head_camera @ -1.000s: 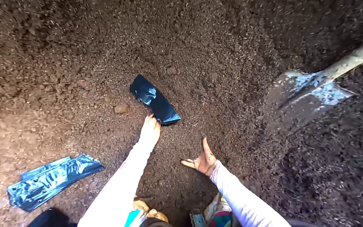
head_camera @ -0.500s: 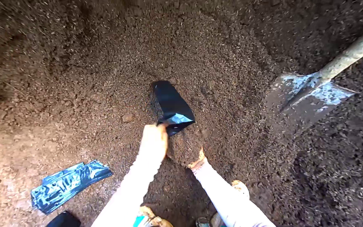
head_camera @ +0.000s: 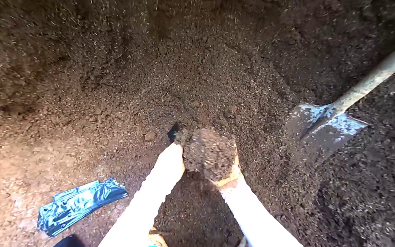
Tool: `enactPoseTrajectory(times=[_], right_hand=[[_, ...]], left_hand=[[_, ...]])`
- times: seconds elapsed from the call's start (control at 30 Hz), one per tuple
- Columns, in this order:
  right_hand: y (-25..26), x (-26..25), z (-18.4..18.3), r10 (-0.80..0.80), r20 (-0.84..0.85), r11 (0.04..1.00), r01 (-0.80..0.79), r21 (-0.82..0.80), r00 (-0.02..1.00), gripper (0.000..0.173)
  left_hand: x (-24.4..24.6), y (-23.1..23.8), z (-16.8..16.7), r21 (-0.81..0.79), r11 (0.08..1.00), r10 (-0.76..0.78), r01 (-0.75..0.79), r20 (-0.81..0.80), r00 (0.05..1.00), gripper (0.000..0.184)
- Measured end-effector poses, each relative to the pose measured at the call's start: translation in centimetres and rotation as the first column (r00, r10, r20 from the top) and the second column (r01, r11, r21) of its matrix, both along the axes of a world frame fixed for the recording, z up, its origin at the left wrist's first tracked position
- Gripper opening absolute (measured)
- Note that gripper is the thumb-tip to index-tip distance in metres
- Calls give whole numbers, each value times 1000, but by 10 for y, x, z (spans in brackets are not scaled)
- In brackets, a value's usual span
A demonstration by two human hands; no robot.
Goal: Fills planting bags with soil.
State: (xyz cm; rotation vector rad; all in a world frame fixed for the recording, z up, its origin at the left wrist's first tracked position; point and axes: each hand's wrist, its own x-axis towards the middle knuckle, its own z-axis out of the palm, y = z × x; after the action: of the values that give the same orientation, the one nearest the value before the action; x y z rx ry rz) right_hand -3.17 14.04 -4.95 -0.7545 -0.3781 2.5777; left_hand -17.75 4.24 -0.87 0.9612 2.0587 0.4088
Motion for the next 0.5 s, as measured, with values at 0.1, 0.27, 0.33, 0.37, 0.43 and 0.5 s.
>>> enactPoseTrajectory(times=[0.1, 0.27, 0.33, 0.37, 0.43, 0.5], right_hand=[[5, -20, 12, -45, 234, 969, -15, 248, 971, 55], [7, -51, 32, -153, 384, 738, -152, 657, 911, 38], [18, -59, 42, -58, 397, 669, -259, 696, 916, 41], [23, -62, 48, 7, 423, 644, -327, 691, 906, 41], [35, -66, 60, 118, 488, 592, -456, 664, 865, 42], [49, -65, 65, 106, 543, 580, -496, 647, 833, 42]], left_hand=[[-12, 3, 8, -13, 999, 51, -50, 116, 992, 48], [-25, 11, 13, 53, 989, 136, -141, 91, 987, 65], [-35, 13, 16, 122, 979, 160, -166, 58, 985, 67], [-39, 14, 18, 159, 973, 165, -169, 35, 986, 67], [-46, 18, 16, 207, 965, 167, -163, -3, 986, 68], [-49, 20, 9, 240, 961, 151, -140, -26, 988, 71]])
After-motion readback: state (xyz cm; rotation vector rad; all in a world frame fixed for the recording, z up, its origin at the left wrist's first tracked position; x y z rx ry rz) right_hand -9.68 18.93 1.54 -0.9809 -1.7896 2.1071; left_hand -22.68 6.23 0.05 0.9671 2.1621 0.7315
